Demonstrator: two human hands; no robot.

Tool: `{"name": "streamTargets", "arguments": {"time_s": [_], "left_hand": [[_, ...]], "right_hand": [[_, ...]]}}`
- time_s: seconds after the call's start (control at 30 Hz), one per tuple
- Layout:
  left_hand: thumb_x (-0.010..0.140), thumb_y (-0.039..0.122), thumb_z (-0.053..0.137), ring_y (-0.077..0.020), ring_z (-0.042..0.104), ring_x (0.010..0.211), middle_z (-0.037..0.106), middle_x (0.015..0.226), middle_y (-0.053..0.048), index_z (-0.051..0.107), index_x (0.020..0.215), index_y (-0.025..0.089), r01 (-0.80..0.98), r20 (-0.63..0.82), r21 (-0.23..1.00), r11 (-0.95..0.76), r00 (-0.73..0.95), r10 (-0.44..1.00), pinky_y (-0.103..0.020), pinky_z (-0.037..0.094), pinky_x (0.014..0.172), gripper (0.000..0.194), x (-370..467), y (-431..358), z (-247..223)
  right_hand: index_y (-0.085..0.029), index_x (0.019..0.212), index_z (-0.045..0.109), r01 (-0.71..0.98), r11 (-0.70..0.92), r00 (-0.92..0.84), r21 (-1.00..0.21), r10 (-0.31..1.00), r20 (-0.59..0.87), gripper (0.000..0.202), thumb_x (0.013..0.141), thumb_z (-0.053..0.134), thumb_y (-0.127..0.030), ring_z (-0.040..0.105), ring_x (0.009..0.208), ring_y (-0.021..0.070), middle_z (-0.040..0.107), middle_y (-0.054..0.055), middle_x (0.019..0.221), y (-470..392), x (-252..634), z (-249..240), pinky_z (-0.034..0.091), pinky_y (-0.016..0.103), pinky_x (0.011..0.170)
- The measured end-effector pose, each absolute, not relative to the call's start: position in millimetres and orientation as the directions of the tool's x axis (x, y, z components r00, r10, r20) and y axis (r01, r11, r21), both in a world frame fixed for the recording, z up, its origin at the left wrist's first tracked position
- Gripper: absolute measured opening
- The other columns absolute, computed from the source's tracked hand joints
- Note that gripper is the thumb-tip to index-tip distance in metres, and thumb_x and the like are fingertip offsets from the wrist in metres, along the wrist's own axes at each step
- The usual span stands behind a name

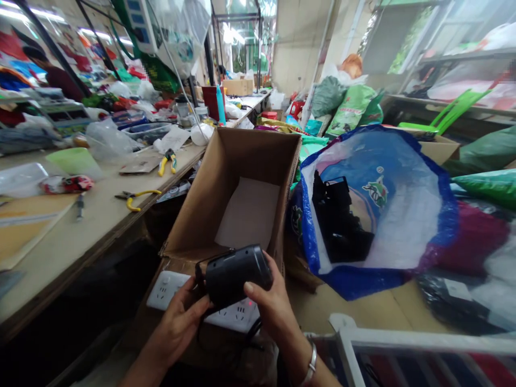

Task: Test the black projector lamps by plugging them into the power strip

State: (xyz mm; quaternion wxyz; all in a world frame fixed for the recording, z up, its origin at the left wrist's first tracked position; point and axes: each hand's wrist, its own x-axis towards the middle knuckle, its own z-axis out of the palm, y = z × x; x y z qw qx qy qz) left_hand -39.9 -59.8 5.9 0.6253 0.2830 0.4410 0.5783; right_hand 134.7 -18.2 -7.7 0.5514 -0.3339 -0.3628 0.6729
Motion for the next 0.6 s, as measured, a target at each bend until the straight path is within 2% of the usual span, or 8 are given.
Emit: {"name": "streamTargets", "arguments": {"time_s": [0.1,0.17,0.23,0.3,0.37,0.43,0.5,0.6], "left_hand": [[0.067,0.035,0.077,-0.0262,0.054,0.111,0.067,0.111,-0.007,0.063,0.106,0.02,-0.389,-0.237,0.901,0.191,-0.074,0.969,-0.033,0.041,0.094,0.044,-45.0,-57.7,7.6],[0.065,0.035,0.078,-0.0274,0.054,0.11,0.068,0.105,-0.008,0.065,0.103,0.018,-0.329,-0.238,0.923,0.201,-0.075,0.968,-0.034,0.041,0.093,0.044,-50.9,-55.4,11.0],[0.063,0.034,0.079,-0.0262,0.06,0.098,0.07,0.092,-0.007,0.068,0.095,0.016,-0.329,-0.237,0.921,0.208,-0.052,0.97,-0.033,0.045,0.085,0.039,-57.0,-53.4,15.7],[0.059,0.031,0.082,-0.0204,0.063,0.08,0.07,0.079,-0.004,0.069,0.084,0.016,-0.366,-0.243,0.908,0.205,-0.06,0.968,-0.028,0.048,0.073,0.032,-62.0,-51.9,20.0],[0.053,0.025,0.085,-0.0149,0.061,0.068,0.069,0.071,-0.002,0.069,0.077,0.014,-0.39,-0.26,0.899,0.198,-0.112,0.959,-0.022,0.048,0.064,0.031,-65.5,-50.3,21.9],[0.05,0.022,0.086,-0.0125,0.06,0.063,0.069,0.071,-0.002,0.068,0.079,0.012,-0.4,-0.295,0.892,0.212,-0.157,0.943,-0.02,0.048,0.059,0.035,-67.7,-48.6,19.9],[0.052,0.023,0.085,-0.0123,0.06,0.06,0.068,0.07,-0.003,0.067,0.083,0.01,-0.417,-0.333,0.878,0.236,-0.177,0.926,-0.021,0.049,0.055,0.038,-68.4,-46.5,14.3],[0.054,0.027,0.083,-0.0133,0.06,0.055,0.067,0.068,-0.003,0.065,0.081,0.01,-0.442,-0.373,0.861,0.253,-0.209,0.904,-0.023,0.048,0.049,0.037,-66.9,-43.0,6.2]], "right_hand": [[-0.022,0.122,0.048,-0.441,-0.086,-0.106,-0.894,0.993,-0.043,0.077,0.054,0.084,-0.031,0.06,0.096,0.0255,0.066,0.006,0.105,-21.0,132.2,-2.7,0.046,0.038,0.084],[-0.024,0.121,0.049,-0.415,-0.077,-0.106,-0.907,0.994,-0.035,0.08,0.051,0.086,-0.026,0.061,0.093,0.0244,0.066,0.004,0.103,-21.7,130.5,-0.8,0.048,0.035,0.08],[-0.024,0.12,0.051,-0.395,-0.092,-0.14,-0.914,0.989,-0.039,0.077,0.051,0.085,-0.028,0.06,0.092,0.0242,0.066,0.003,0.102,-18.8,131.5,-1.5,0.048,0.034,0.08],[-0.022,0.118,0.055,-0.328,-0.101,-0.172,-0.939,0.984,-0.046,0.067,0.057,0.082,-0.033,0.06,0.092,0.0242,0.066,0.004,0.101,-13.1,138.3,-5.8,0.047,0.035,0.081],[-0.02,0.115,0.059,-0.153,-0.055,-0.17,-0.987,0.985,-0.029,0.055,0.066,0.076,-0.035,0.059,0.086,0.0224,0.065,0.006,0.099,-8.6,152.1,-12.5,0.046,0.035,0.078],[-0.02,0.111,0.062,0.109,0.053,-0.198,-0.993,0.98,0.031,0.044,0.07,0.071,-0.033,0.057,0.075,0.0187,0.064,0.005,0.094,-9.7,169.8,-18.8,0.046,0.032,0.069],[-0.022,0.108,0.063,0.325,0.174,-0.35,-0.93,0.935,0.053,0.039,0.07,0.07,-0.026,0.054,0.071,0.0164,0.061,0.005,0.094,-17.6,186.0,-22.6,0.046,0.03,0.064],[-0.024,0.113,0.059,0.479,0.304,-0.58,-0.824,0.814,-0.037,0.047,0.069,0.06,-0.008,0.056,0.085,0.0175,0.055,0.006,0.108,-36.1,199.4,-25.4,0.046,0.03,0.072]]}}
